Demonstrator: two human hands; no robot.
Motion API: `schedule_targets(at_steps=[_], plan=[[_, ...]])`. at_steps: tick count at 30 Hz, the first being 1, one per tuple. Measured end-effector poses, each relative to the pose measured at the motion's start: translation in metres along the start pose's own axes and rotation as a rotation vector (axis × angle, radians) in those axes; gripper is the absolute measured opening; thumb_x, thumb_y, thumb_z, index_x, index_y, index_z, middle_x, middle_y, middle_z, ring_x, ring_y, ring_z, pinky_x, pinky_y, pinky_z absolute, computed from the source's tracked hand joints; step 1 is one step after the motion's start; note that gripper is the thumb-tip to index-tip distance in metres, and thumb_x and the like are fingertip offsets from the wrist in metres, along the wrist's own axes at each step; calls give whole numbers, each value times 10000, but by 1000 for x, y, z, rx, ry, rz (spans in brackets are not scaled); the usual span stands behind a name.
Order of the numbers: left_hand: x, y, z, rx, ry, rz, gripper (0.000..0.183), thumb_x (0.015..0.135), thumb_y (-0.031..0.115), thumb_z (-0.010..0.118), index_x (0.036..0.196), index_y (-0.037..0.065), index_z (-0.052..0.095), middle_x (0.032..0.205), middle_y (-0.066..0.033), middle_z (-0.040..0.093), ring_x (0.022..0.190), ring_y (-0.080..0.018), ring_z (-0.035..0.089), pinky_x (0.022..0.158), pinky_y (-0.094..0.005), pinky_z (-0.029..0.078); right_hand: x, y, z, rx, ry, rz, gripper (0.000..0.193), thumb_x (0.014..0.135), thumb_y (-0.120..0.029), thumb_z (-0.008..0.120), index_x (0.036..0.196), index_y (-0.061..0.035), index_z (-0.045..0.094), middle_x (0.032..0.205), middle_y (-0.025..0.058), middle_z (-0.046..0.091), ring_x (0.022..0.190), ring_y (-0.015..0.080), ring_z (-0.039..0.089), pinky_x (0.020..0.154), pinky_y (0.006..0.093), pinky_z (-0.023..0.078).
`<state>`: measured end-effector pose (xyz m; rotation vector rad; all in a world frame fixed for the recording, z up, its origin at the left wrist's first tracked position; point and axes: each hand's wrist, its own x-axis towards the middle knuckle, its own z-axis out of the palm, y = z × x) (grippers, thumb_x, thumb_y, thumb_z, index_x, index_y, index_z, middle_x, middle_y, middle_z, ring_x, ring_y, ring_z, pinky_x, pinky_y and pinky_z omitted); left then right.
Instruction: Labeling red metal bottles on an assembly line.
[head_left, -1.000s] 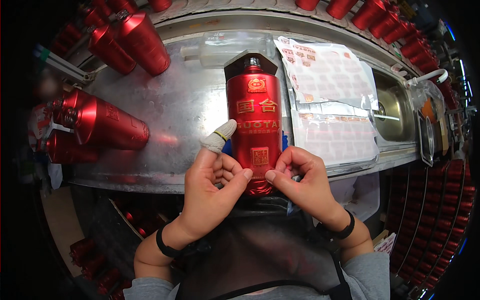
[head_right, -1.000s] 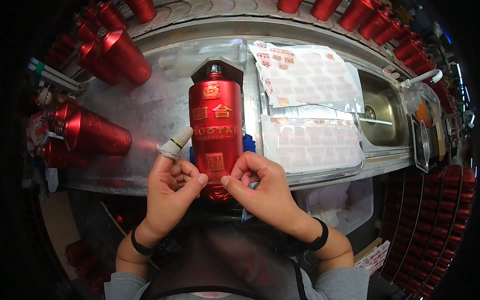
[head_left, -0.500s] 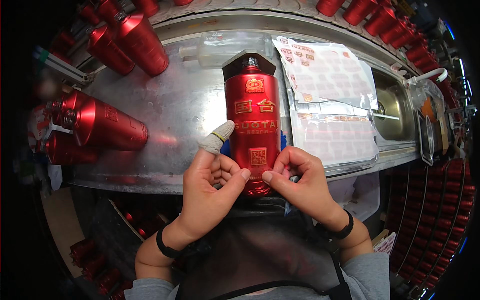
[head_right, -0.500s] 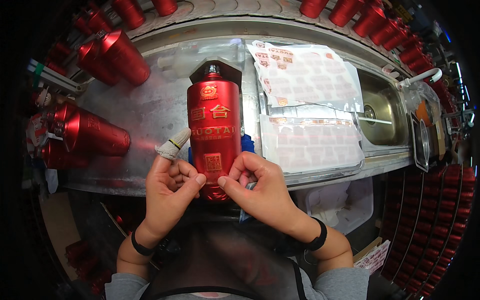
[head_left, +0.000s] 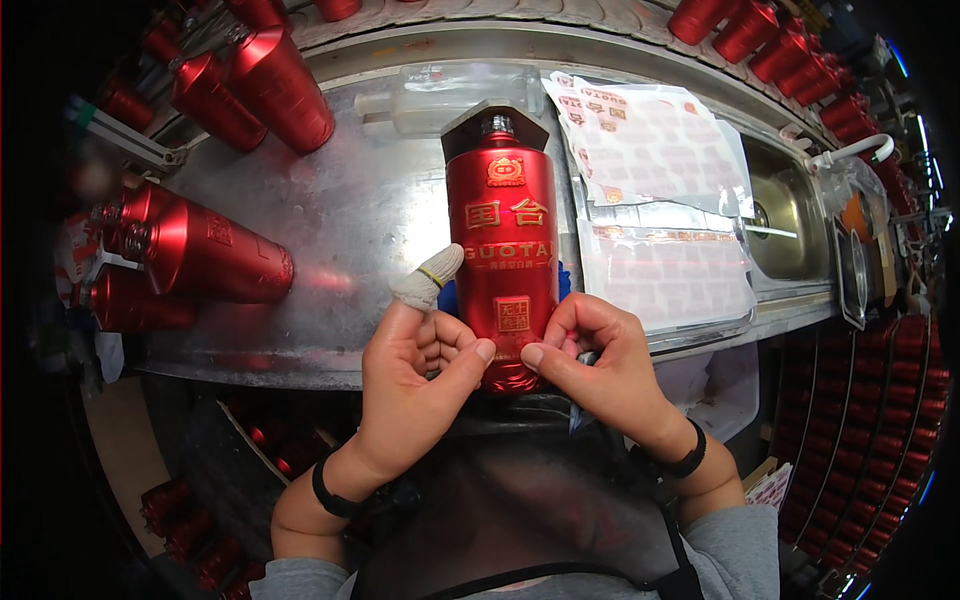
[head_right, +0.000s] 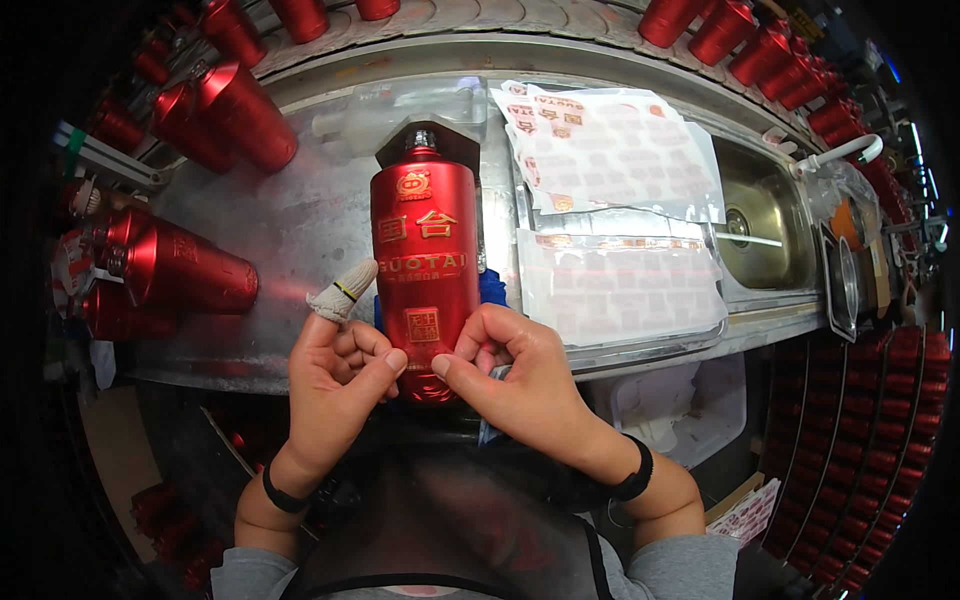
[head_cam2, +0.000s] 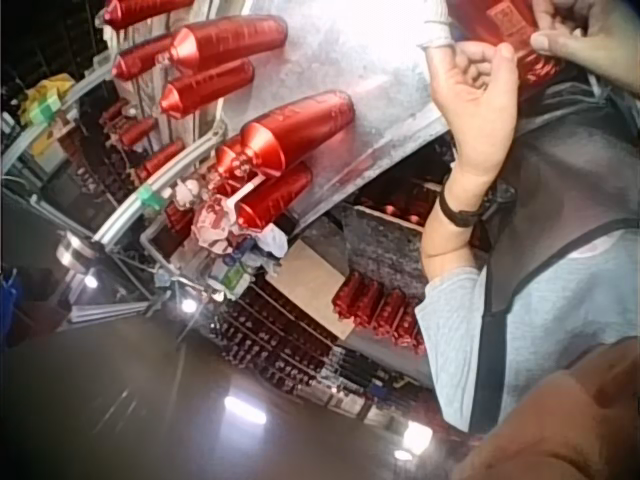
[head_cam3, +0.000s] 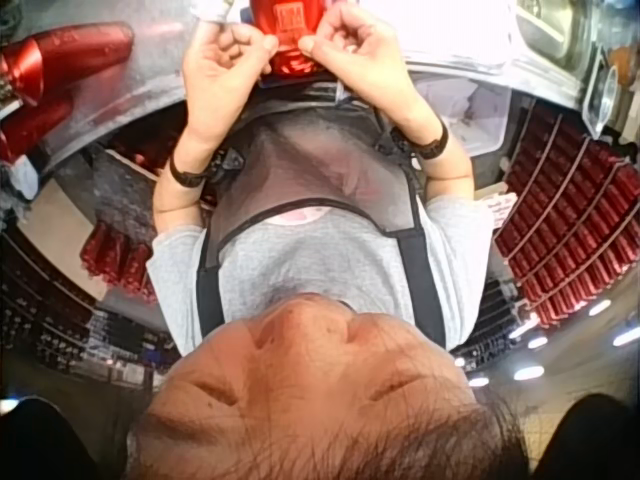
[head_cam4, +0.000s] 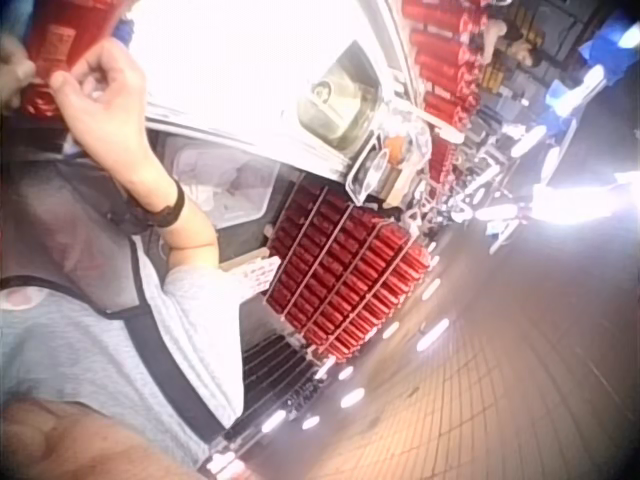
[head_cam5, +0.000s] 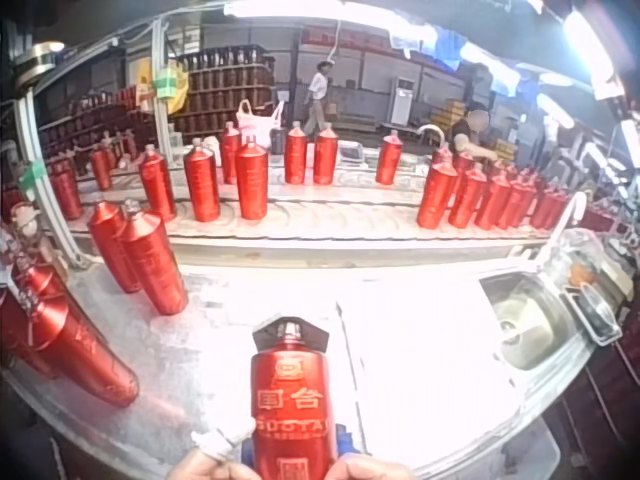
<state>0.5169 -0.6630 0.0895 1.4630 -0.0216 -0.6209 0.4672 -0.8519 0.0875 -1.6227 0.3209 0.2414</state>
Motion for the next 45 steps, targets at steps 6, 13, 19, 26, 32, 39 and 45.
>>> schedule_targets(at_steps=[6, 13, 19, 26, 32, 39, 45], plan=[[0, -3, -2, 46, -8, 23, 699, 881, -13, 637, 1498, 25, 310, 799, 13, 573, 665, -25, 536, 610, -173, 461, 0, 1, 0, -14, 0, -8, 186, 816, -113, 743, 756, -45, 582, 724, -32, 553, 659, 37, 448, 599, 202, 388], [0, -1, -4, 153, -11, 69, 698, 868, -26, 645, 1493, 31, 338, 802, 41, 545, 714, -3, 519, 673, -148, 422, 0, 2, -3, -47, -32, -32, 168, 815, -64, 740, 794, -58, 573, 749, -52, 552, 662, 0, 455, 604, 168, 368], [2, -4, -14, 192, 31, 43, 700, 854, -2, 662, 1482, 19, 354, 1072, -34, 578, 918, -57, 556, 823, -213, 455, -1, 6, -14, 192, 77, 106, 200, 821, -22, 687, 965, -34, 548, 801, -47, 504, 690, -16, 423, 611, 148, 369], [27, -20, 1, 130, -6, 318, 761, 889, 95, 690, 1490, -64, 250, 1436, -186, 427, 1310, -236, 442, 1098, -353, 345, 12, 15, 4, 123, 102, -27, 424, 805, -148, 806, 1009, -70, 442, 814, -37, 430, 678, 0, 374, 568, 156, 343], [26, -15, 0, 42, -46, 247, 747, 918, 96, 634, 1513, -39, 203, 1520, -179, 329, 1408, -273, 347, 1169, -402, 253, 15, 17, 9, 132, 119, -51, 438, 804, -167, 815, 984, -80, 425, 810, -38, 420, 677, 5, 353, 564, 164, 333], [30, -21, 2, 28, -38, 310, 716, 939, 90, 627, 1500, -63, 210, 1470, -203, 383, 1359, -257, 405, 1133, -368, 307, 22, 14, 7, 159, 117, -51, 349, 866, -172, 757, 911, -84, 422, 758, -60, 416, 654, 2, 335, 549, 172, 321], [35, -21, 6, 40, -23, 321, 725, 931, 97, 642, 1497, -61, 217, 1476, -209, 370, 1377, -284, 387, 1149, -391, 291, 24, 20, 4, 60, 115, -49, 336, 877, -177, 745, 886, -85, 422, 729, -69, 422, 641, -5, 348, 539, 176, 316]])
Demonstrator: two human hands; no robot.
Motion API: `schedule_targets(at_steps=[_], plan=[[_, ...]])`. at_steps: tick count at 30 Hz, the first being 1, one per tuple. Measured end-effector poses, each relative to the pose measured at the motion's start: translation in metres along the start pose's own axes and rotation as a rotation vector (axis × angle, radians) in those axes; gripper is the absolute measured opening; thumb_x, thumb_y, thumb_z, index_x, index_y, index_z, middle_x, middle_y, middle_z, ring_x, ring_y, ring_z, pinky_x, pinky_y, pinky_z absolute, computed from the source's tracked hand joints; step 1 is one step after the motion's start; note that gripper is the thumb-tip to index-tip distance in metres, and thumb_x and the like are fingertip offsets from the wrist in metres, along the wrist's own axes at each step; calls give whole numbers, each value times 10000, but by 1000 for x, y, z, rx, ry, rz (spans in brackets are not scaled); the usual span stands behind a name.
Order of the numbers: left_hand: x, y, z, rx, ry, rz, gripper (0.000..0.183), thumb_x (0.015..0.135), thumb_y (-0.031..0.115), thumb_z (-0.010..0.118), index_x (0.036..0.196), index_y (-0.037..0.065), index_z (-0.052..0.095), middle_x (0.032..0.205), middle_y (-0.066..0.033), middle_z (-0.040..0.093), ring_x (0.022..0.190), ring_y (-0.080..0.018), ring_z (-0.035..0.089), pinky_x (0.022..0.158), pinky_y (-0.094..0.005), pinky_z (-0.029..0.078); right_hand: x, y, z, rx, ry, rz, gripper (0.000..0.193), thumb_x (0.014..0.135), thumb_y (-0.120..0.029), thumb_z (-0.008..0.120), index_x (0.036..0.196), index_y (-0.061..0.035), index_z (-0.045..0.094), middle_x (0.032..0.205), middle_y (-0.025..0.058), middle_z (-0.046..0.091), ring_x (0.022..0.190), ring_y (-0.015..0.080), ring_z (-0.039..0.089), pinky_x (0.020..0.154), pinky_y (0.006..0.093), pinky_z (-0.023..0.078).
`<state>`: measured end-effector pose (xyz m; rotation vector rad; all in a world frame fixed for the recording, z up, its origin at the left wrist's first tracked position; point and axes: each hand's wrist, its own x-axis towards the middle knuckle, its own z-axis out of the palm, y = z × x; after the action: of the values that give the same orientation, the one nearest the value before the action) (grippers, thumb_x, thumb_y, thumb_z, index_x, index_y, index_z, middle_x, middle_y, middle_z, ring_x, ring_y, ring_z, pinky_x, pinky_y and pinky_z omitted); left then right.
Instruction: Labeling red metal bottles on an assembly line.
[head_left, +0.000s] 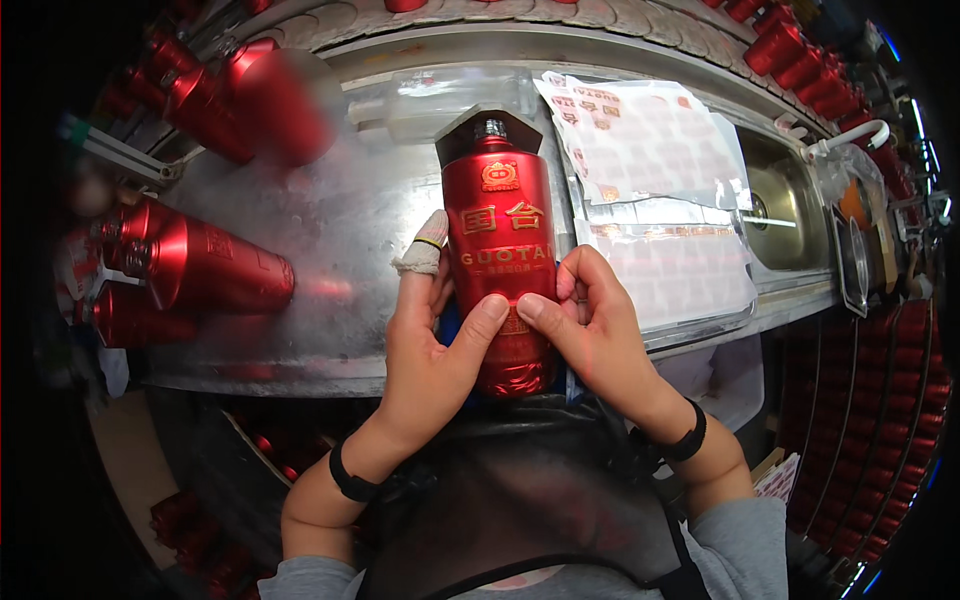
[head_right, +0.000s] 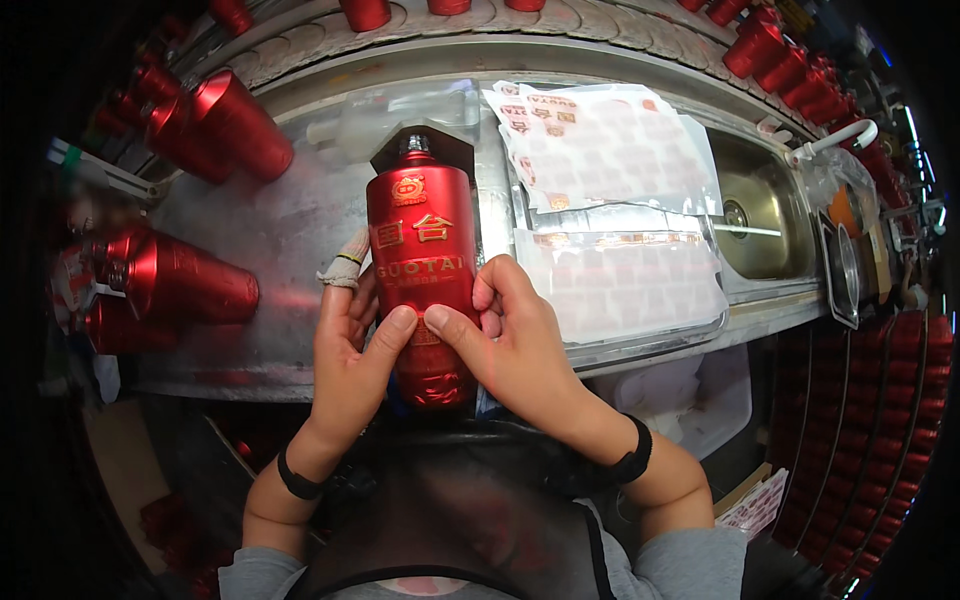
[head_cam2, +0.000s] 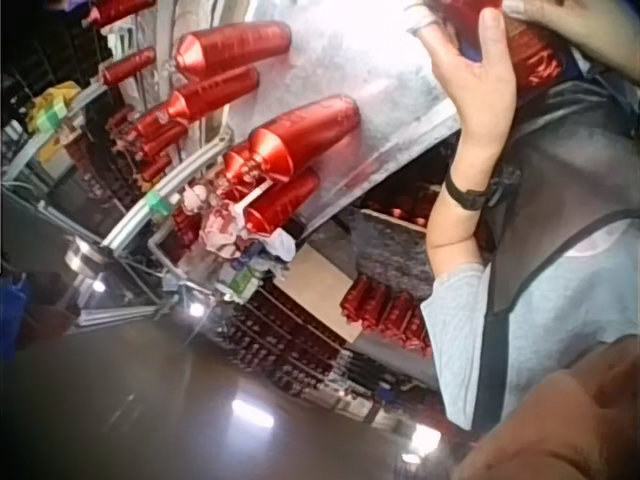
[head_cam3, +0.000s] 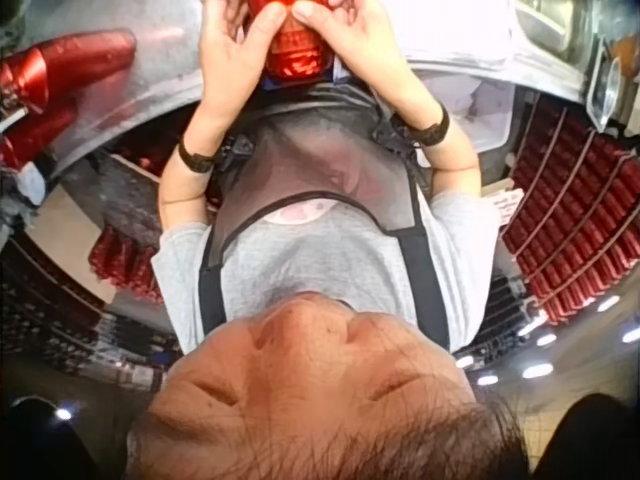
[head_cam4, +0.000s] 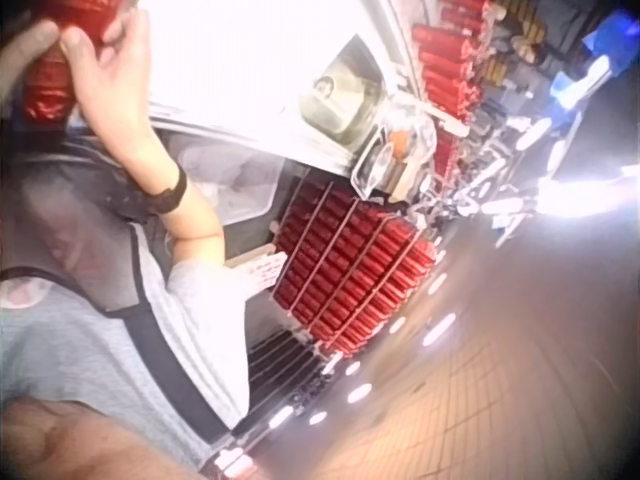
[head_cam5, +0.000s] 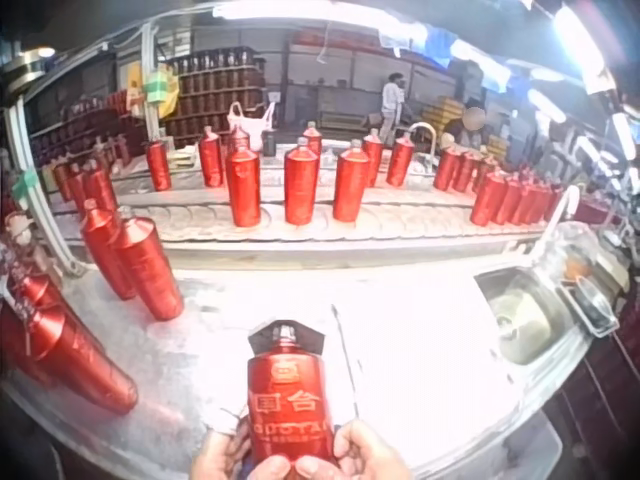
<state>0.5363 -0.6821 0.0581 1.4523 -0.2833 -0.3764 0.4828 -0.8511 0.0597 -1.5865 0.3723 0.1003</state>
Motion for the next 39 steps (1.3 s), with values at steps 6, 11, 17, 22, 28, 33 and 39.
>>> schedule_targets(at_steps=[6, 11, 17, 22, 28, 33, 39], plan=[[-10, -1, -7, -79, -14, -90, 783, 916, 91, 660, 1516, -51, 178, 1511, -220, 329, 1411, -291, 344, 1160, -399, 271, -11, -6, -4, 129, -30, 70, 341, 867, -170, 752, 910, -72, 428, 774, -41, 441, 658, 5, 374, 567, 186, 355], [-13, 0, -7, 38, -79, -56, 864, 890, 122, 695, 1535, -29, 140, 1539, -201, 304, 1424, -282, 328, 1166, -403, 253, -16, -3, -6, 17, -66, 38, 369, 840, -159, 774, 933, -76, 427, 786, -44, 439, 671, -1, 394, 585, 179, 370], [-15, -3, -10, -29, -71, -92, 865, 895, 156, 692, 1541, -15, 142, 1558, -186, 286, 1436, -268, 314, 1172, -405, 238, -11, -5, -9, 21, -112, 54, 400, 812, -153, 801, 926, -92, 423, 763, -59, 430, 667, -3, 399, 577, 174, 373], [-14, 1, -6, 35, -74, -12, 811, 912, 79, 660, 1527, -47, 148, 1485, -199, 384, 1357, -251, 420, 1135, -368, 310, -7, -1, -6, 112, -78, 88, 402, 819, -157, 802, 904, -104, 413, 747, -66, 423, 646, -7, 382, 554, 173, 357], [-15, -3, -8, 17, -60, -1, 801, 920, 90, 649, 1524, -54, 144, 1472, -203, 397, 1342, -248, 434, 1125, -363, 324, -8, -2, -4, 15, -87, 23, 404, 835, -173, 796, 871, -108, 399, 721, -68, 420, 619, -11, 363, 527, 173, 343], [-4, 1, -1, -82, -33, -25, 783, 927, 108, 646, 1516, -60, 158, 1456, -201, 402, 1331, -244, 442, 1119, -367, 332, -1, -8, 0, 136, -23, 102, 400, 844, -217, 789, 804, -96, 409, 690, -57, 455, 620, -1, 384, 519, 189, 344], [-2, -5, 0, -67, -16, -49, 786, 926, 146, 646, 1531, -21, 173, 1466, -188, 397, 1327, -231, 444, 1111, -365, 345, 1, -8, 3, -119, 30, 10, 409, 850, -255, 778, 761, -79, 419, 644, -21, 462, 609, 41, 391, 511, 238, 355]])
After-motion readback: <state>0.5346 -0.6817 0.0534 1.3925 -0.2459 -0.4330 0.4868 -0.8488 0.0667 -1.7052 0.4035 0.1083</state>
